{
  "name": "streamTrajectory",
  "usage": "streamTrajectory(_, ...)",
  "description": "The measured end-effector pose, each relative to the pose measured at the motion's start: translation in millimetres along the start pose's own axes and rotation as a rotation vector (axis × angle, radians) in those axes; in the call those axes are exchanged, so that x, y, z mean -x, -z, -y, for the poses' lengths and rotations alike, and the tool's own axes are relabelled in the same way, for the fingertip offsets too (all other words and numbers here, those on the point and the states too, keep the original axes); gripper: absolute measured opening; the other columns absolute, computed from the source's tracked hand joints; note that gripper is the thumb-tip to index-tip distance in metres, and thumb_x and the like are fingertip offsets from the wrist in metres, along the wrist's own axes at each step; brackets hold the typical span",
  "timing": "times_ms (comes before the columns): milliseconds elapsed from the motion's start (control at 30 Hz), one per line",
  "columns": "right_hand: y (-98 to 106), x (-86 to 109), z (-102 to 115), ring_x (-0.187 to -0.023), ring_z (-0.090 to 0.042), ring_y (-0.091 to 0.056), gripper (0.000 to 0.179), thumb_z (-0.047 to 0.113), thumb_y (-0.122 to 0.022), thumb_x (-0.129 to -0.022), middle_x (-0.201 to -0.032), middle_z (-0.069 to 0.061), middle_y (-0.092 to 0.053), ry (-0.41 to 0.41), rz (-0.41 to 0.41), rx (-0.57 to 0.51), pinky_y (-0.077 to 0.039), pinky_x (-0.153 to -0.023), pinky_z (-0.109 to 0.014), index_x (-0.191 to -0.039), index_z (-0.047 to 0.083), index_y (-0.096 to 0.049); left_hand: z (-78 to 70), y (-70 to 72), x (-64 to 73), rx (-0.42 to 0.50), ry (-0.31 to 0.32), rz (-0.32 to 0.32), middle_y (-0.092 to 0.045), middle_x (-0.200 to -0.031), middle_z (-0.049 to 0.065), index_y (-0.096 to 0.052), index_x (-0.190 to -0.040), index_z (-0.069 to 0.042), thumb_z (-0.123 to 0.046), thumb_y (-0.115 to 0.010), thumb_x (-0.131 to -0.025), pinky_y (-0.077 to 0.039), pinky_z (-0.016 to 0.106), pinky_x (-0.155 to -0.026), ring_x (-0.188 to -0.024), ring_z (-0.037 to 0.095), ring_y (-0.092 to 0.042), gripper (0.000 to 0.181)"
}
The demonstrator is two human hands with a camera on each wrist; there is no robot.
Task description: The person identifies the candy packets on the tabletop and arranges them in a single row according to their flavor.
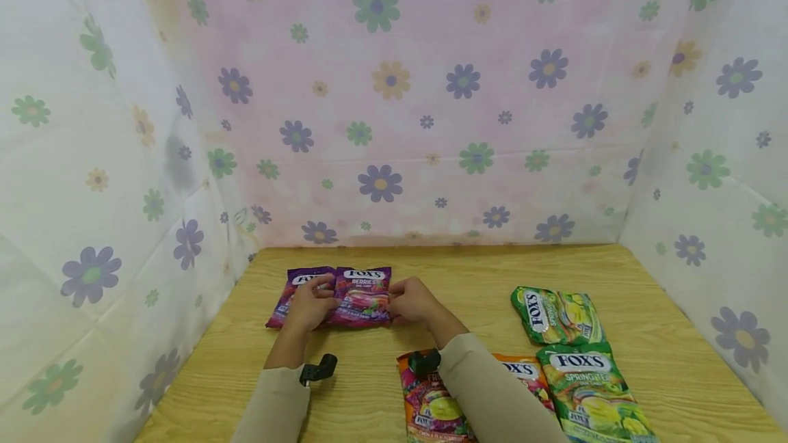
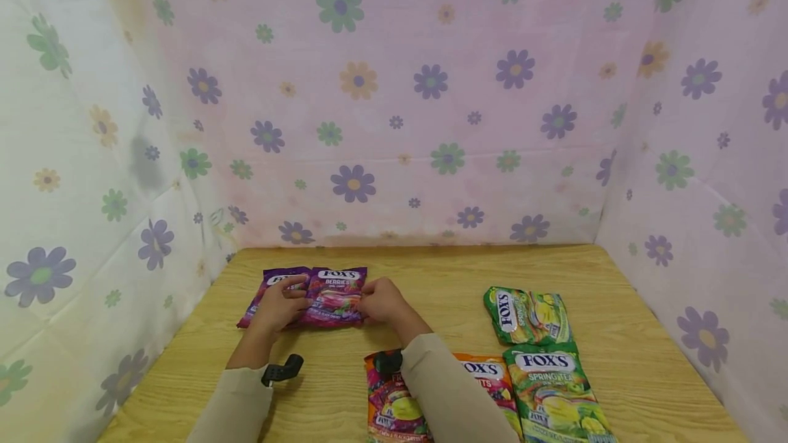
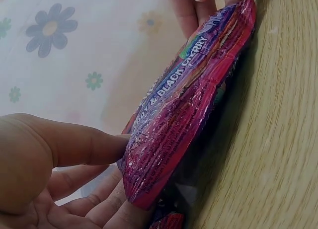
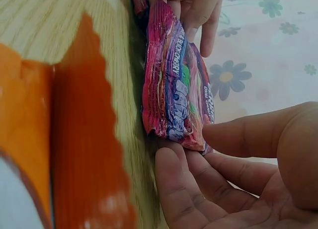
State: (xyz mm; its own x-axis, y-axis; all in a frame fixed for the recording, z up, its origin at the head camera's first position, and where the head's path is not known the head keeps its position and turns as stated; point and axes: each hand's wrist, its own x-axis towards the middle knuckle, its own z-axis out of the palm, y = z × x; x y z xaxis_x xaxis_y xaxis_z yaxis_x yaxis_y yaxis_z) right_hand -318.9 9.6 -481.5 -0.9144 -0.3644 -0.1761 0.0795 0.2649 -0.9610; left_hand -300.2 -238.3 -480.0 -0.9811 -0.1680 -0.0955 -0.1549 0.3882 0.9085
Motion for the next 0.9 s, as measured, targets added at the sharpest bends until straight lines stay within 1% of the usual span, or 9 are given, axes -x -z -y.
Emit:
streamTrajectory(100,-3.7,-1.0,1.7,-0.094,-0.026,-0.072,0.058,-0.002,-0.068,-0.09,-0.123,-0.018,-0.065,0.012,-0.004,0.02,-0.064,-0.077,-0.042,-0.145,-0.009,-0.052,-0.1,1.9,-1.6,-0.022,0.013,-0.002,-0.064,-0.137,0.024,-0.055,-0.148,-0.013,-0.006,-0.074,-0.092,-0.055,0.051,-0.103,-0.123,0.039,-0.064,0.06)
streamTrajectory(200,-8.0,-1.5,3.1,-0.092,-0.026,-0.072,0.059,-0.002,-0.067,-0.089,-0.126,-0.019,-0.064,0.02,0.0,0.042,-0.064,-0.077,-0.041,-0.145,-0.011,-0.051,0.3,4.4,-1.4,-0.046,0.014,-0.007,-0.064,-0.137,0.024,-0.056,-0.147,-0.012,-0.006,-0.074,-0.092,-0.053,0.053,-0.104,-0.123,0.04,-0.063,0.058)
streamTrajectory(300,-12.2,-1.6,3.8,-0.09,-0.026,-0.072,0.057,0.002,-0.066,-0.092,-0.127,-0.021,-0.064,0.027,0.004,0.071,-0.064,-0.077,-0.041,-0.145,-0.012,-0.051,-0.5,6.9,0.1,-0.072,-0.006,-0.009,-0.065,-0.135,0.025,-0.056,-0.146,-0.009,-0.007,-0.073,-0.093,-0.052,0.056,-0.105,-0.122,0.042,-0.063,0.055)
streamTrajectory(433,-16.2,0.0,4.8,-0.091,-0.027,-0.072,0.056,0.007,-0.067,-0.095,-0.128,-0.022,-0.064,0.015,0.005,0.069,-0.064,-0.079,-0.042,-0.144,-0.012,-0.051,-3.1,8.7,1.6,-0.104,-0.036,-0.025,-0.066,-0.132,0.026,-0.056,-0.144,-0.004,-0.004,-0.071,-0.093,-0.053,0.056,-0.103,-0.12,0.043,-0.064,0.053)
streamTrajectory(533,-17.9,2.1,5.9,-0.094,-0.027,-0.072,0.056,0.009,-0.068,-0.095,-0.129,-0.023,-0.065,0.0,0.005,0.053,-0.064,-0.081,-0.043,-0.144,-0.011,-0.051,-4.2,8.6,1.8,-0.148,-0.044,-0.048,-0.067,-0.13,0.026,-0.057,-0.142,-0.002,-0.003,-0.072,-0.091,-0.055,0.055,-0.101,-0.117,0.043,-0.066,0.053)
streamTrajectory(733,-18.9,3.5,7.3,-0.097,-0.027,-0.072,0.056,0.012,-0.07,-0.096,-0.132,-0.024,-0.064,-0.022,0.006,0.04,-0.064,-0.08,-0.041,-0.144,-0.011,-0.052,-8.2,8.7,4.1,-0.272,-0.035,-0.09,-0.071,-0.123,0.022,-0.058,-0.139,-0.002,-0.007,-0.077,-0.088,-0.059,0.051,-0.093,-0.11,0.039,-0.069,0.054)
streamTrajectory(833,-19.1,4.0,7.0,-0.096,-0.026,-0.073,0.054,0.013,-0.07,-0.096,-0.132,-0.023,-0.064,-0.027,0.008,0.041,-0.064,-0.079,-0.04,-0.142,-0.01,-0.053,-10.1,10.0,6.0,-0.299,-0.036,-0.096,-0.073,-0.117,0.021,-0.058,-0.138,-0.001,-0.008,-0.079,-0.087,-0.06,0.049,-0.088,-0.103,0.036,-0.07,0.055)
streamTrajectory(900,-19.4,4.2,6.4,-0.094,-0.026,-0.072,0.052,0.014,-0.07,-0.097,-0.129,-0.021,-0.065,-0.036,0.005,0.042,-0.064,-0.077,-0.04,-0.141,-0.009,-0.055,-10.6,11.0,7.0,-0.297,-0.035,-0.093,-0.074,-0.114,0.02,-0.059,-0.137,0.0,-0.008,-0.079,-0.086,-0.061,0.047,-0.085,-0.1,0.034,-0.07,0.056)
